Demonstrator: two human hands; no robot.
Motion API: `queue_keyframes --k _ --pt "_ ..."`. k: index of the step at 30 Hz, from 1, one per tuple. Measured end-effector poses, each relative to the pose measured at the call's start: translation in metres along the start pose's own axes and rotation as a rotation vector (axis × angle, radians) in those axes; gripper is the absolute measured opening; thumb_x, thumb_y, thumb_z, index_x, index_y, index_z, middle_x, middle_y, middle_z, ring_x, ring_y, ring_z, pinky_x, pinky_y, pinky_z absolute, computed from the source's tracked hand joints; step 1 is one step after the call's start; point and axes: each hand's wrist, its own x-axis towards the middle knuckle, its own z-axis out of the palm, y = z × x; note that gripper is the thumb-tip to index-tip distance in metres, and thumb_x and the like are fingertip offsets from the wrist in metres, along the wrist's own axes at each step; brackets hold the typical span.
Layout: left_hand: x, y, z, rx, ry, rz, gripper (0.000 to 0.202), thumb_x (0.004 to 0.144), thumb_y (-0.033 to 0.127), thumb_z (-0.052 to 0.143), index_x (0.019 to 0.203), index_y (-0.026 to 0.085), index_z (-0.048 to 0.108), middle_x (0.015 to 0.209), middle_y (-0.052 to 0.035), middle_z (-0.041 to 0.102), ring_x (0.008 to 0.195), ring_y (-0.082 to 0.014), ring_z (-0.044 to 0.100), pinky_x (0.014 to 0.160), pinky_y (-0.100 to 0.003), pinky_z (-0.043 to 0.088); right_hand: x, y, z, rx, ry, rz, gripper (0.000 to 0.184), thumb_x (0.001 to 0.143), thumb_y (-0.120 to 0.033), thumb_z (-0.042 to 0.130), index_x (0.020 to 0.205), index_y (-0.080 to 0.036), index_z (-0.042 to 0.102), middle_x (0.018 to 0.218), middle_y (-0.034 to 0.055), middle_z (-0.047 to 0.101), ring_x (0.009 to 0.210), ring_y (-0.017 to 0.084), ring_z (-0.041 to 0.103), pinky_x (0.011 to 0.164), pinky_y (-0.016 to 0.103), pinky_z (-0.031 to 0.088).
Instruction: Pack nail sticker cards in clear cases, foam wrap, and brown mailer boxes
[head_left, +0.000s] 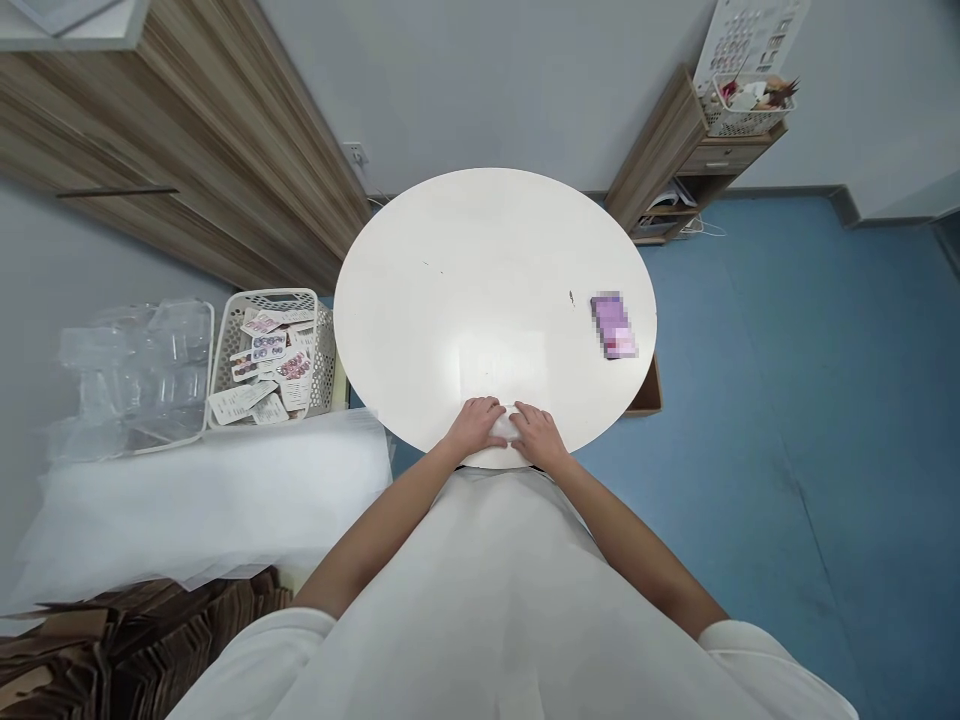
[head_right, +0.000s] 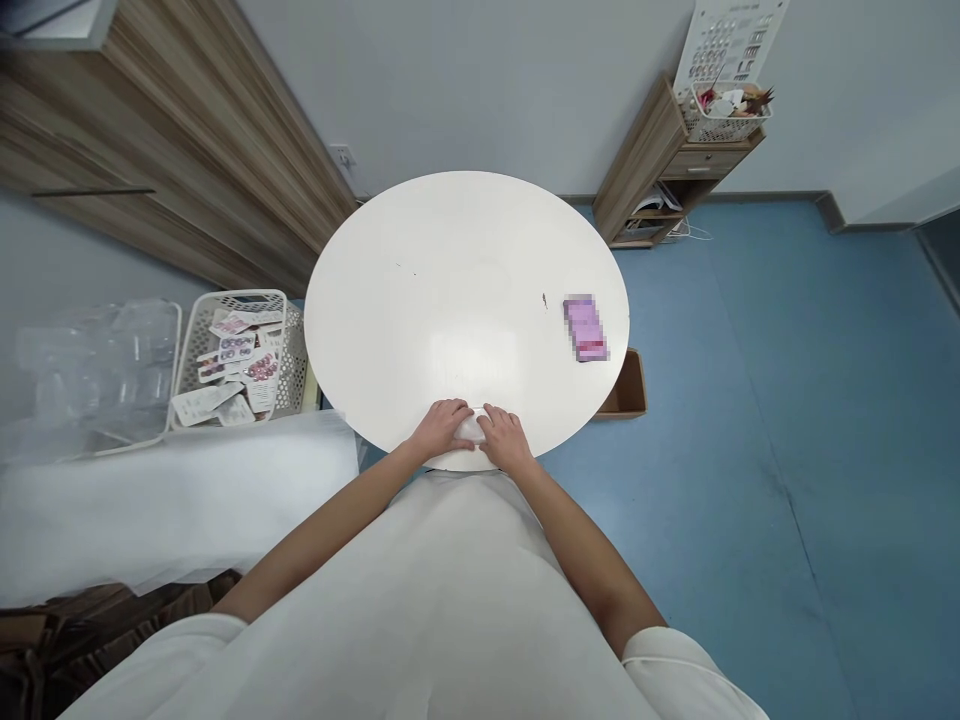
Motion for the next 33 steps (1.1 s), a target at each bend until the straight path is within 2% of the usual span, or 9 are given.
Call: queue_keyframes --k 6,9,12,15,17,20,25,29,33 --pt "-0.014 0.006 -0.003 0.010 0.027 0.023 0.065 0.055 0.054 0.065 0.109 0.022 0.047 0.109 -0.0087 0.050 0.101 -0.0255 0.046 0.090 -0.040 0.029 -0.004 -0.003 -0.005 0.005 -0.041 -0.018 0.036 0.068 -0.020 0.055 0.103 -0.018 0.048 0.130 0.0128 0.040 0.114 0.026 0.039 0.086 0.039 0.035" --pt "-0.018 0.010 -0.004 0.010 0.024 0.006 0.052 0.061 0.044 0.062 0.106 0.022 0.048 0.107 -0.0081 0.052 0.098 -0.0245 0.048 0.088 -0.039 0.031 -0.003 -0.002 -0.011 0.039 -0.090 -0.008 0.037 0.068 -0.026 0.056 0.103 -0.019 0.048 0.126 0.0110 0.043 0.107 0.025 0.045 0.081 0.037 0.037" --pt "-0.018 0.013 -0.007 -0.039 0.029 -0.047 0.041 0.069 0.039 0.054 0.105 0.021 0.048 0.102 -0.0070 0.055 0.094 -0.0233 0.049 0.085 -0.038 0.033 0.002 -0.001 -0.021 0.093 -0.127 0.011 0.036 0.071 -0.030 0.054 0.105 -0.020 0.048 0.114 0.0084 0.053 0.097 0.021 0.051 0.077 0.034 0.039" --pt "-0.013 0.011 -0.014 -0.101 0.018 -0.085 0.032 0.074 0.039 0.047 0.101 0.022 0.050 0.096 -0.0056 0.057 0.096 -0.0229 0.049 0.084 -0.038 0.034 0.011 0.001 -0.031 0.122 -0.111 0.030 0.031 0.076 -0.034 0.050 0.104 -0.021 0.051 0.114 0.0082 0.051 0.103 0.021 0.047 0.082 0.035 0.036" --pt "-0.008 0.008 -0.020 -0.122 0.027 -0.095 0.030 0.076 0.042 0.044 0.097 0.022 0.053 0.102 -0.0056 0.055 0.102 -0.0236 0.046 0.085 -0.038 0.034 0.018 0.002 -0.038 0.119 -0.098 0.050 0.031 0.078 -0.038 0.048 0.102 -0.022 0.055 0.118 0.0085 0.047 0.109 0.023 0.043 0.086 0.037 0.033" --pt "-0.001 0.002 -0.028 -0.122 0.006 -0.118 0.030 0.071 0.043 0.050 0.093 0.022 0.056 0.106 -0.0061 0.053 0.104 -0.0256 0.044 0.084 -0.038 0.035 0.029 0.004 -0.047 0.124 -0.148 0.076 0.032 0.081 -0.040 0.045 0.104 -0.023 0.057 0.109 0.0081 0.052 0.103 0.022 0.046 0.086 0.036 0.033" --pt "0.008 -0.012 -0.034 -0.260 -0.065 -0.154 0.027 0.074 0.029 0.045 0.099 0.022 0.055 0.099 -0.0049 0.058 0.091 -0.0209 0.052 0.077 -0.032 0.039 0.044 0.010 -0.056 0.245 -0.184 0.124 0.039 0.084 -0.038 0.040 0.119 -0.021 0.044 0.106 0.0075 0.056 0.097 0.019 0.051 0.083 0.031 0.035" --pt "0.013 -0.023 -0.034 -0.395 -0.048 -0.268 0.032 0.072 0.030 0.048 0.103 0.021 0.051 0.094 -0.0038 0.060 0.082 -0.0190 0.055 0.069 -0.029 0.041 0.051 0.018 -0.056 0.317 -0.177 0.195 0.032 0.084 -0.035 0.041 0.113 -0.023 0.047 0.104 0.0048 0.057 0.092 0.018 0.052 0.078 0.030 0.037" --pt "0.017 -0.033 -0.032 -0.464 -0.057 -0.380 0.029 0.069 0.028 0.050 0.097 0.020 0.054 0.093 -0.0038 0.060 0.081 -0.0187 0.056 0.069 -0.028 0.042 0.058 0.026 -0.051 0.312 -0.170 0.267 0.030 0.084 -0.029 0.039 0.111 -0.023 0.051 0.108 0.0075 0.052 0.099 0.020 0.049 0.081 0.032 0.036"
